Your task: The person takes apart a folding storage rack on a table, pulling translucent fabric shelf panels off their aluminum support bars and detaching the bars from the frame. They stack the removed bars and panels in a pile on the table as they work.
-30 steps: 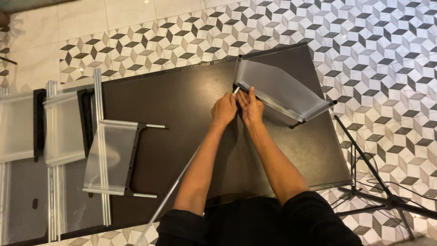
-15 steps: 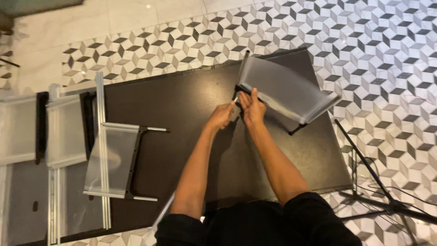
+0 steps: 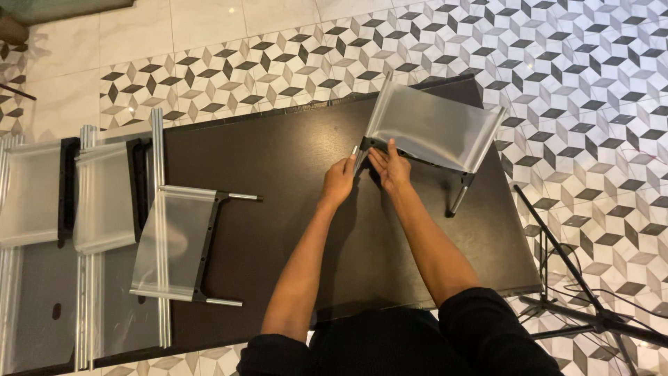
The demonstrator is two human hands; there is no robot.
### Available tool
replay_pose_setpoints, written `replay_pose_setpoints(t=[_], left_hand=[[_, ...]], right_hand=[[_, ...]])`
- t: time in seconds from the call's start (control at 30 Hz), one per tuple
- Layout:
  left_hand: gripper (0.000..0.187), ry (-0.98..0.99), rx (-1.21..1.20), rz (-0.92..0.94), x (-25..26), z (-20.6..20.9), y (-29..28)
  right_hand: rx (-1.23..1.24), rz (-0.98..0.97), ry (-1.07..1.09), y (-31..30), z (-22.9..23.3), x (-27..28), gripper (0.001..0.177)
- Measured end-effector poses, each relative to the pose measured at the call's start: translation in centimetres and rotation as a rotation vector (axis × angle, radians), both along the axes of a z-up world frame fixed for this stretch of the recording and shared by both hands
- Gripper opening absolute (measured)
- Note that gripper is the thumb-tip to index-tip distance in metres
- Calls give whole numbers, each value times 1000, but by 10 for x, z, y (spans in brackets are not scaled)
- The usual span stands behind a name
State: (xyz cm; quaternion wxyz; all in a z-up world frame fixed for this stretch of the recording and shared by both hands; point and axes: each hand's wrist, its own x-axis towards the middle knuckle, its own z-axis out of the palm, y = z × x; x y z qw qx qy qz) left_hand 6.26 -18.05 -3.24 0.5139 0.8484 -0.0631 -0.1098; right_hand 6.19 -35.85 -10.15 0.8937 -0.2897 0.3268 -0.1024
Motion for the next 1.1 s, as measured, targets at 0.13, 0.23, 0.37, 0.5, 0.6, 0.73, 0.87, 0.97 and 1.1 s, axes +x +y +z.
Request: replay_pose_setpoints(t=[0.13,0.23,0.37,0.5,0.6,0.73,0.87,0.97,1.1], left_hand=[[53,22,87,-11,-4,7,-1],[53,36,92,-16,-7,9,-2],[53,44,105,-10,-10,12,-2],[52,-43,128,-1,-13,17,-2],[54,160,156,-20,-15,21,2],[53,18,114,0,-18,18,7],[52,-12,67,2,-15,14,8],[53,-33,44,8,-14,14,14],[52,-22,-16,-6,-14,22,21]], right_hand=[[28,33,21,-6,-19,0,59],[62,54,60,-10,-29,0,56],[69,72,66,-14,-37,-9,54],[135,15,132,-12,-42,-16,53],[12,-106,195,-2,-47,-23,50],[-193,-110,89,11,-51,-41,48],[-408,-1,21,30,-37,-69,42],[-522,271,-127,67,-19,-102,31],[-407,811,-220,113,12,-139,31]])
